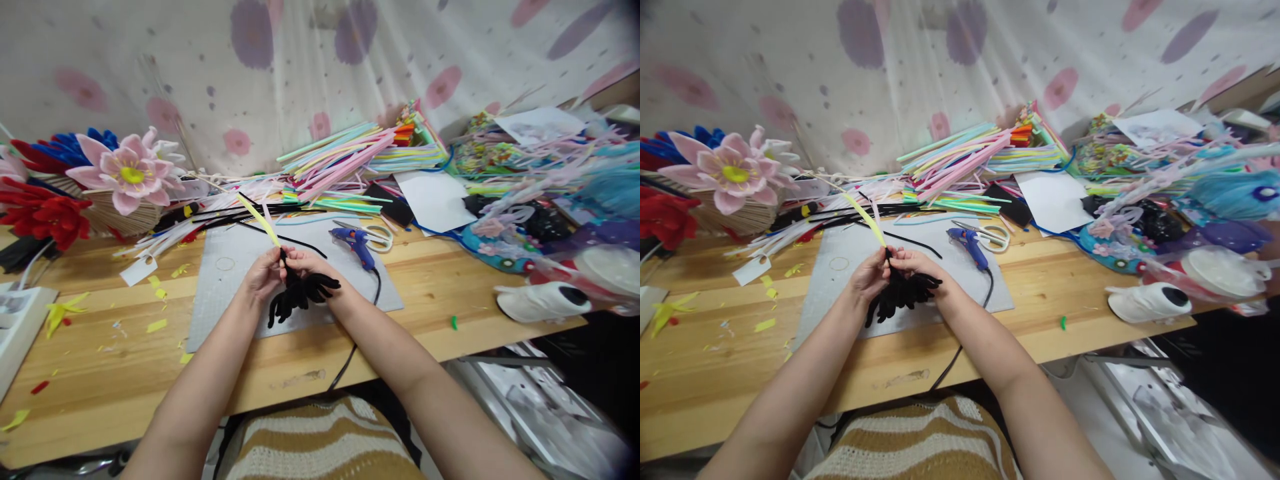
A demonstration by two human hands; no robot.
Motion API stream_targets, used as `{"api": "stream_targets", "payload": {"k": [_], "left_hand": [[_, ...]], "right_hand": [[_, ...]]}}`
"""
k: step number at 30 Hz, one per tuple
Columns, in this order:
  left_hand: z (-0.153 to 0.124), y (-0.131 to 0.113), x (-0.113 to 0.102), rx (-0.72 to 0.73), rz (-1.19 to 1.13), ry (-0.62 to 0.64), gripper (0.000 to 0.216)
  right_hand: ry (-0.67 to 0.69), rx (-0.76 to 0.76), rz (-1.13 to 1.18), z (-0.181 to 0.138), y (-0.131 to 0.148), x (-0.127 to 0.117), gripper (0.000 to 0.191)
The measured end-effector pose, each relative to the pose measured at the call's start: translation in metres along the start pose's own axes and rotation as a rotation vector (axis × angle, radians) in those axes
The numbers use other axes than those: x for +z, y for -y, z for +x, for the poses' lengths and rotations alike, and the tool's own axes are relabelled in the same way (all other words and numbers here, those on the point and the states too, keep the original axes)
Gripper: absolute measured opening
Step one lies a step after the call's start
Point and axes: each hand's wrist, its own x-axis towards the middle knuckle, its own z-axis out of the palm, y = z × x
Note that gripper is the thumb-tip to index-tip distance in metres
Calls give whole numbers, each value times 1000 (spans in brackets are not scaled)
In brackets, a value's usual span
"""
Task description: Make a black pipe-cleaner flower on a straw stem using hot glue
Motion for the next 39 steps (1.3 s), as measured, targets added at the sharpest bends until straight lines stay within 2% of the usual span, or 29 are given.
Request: {"api": "stream_targets", "payload": {"k": [8, 14, 19, 24, 29, 34, 36, 39], "left_hand": [[2, 4, -6, 72, 97, 133, 18], [0, 6, -2, 61, 109, 79, 21], [-9, 0, 8, 7, 64, 22, 38], [-9, 0, 7, 82, 151, -38, 26], [-5, 5, -1, 145, 194, -45, 27], [-8, 0, -3, 74, 206, -25, 27], [-9, -5, -7, 68, 187, -81, 24], [-9, -12, -18, 143, 143, -320, 13]], "right_hand": [[80, -17, 17, 1, -4, 1, 21], [-1, 6, 68, -3, -6, -2, 16], [-1, 4, 102, -4, -7, -6, 19], [-17, -5, 98, -3, -10, -9, 20], [-24, 23, 77, -2, -13, -8, 19], [-54, 33, 49, -2, -12, -5, 19], [-76, 35, 36, -2, -11, -4, 20], [-122, 52, -24, -1, -9, -2, 21]]}}
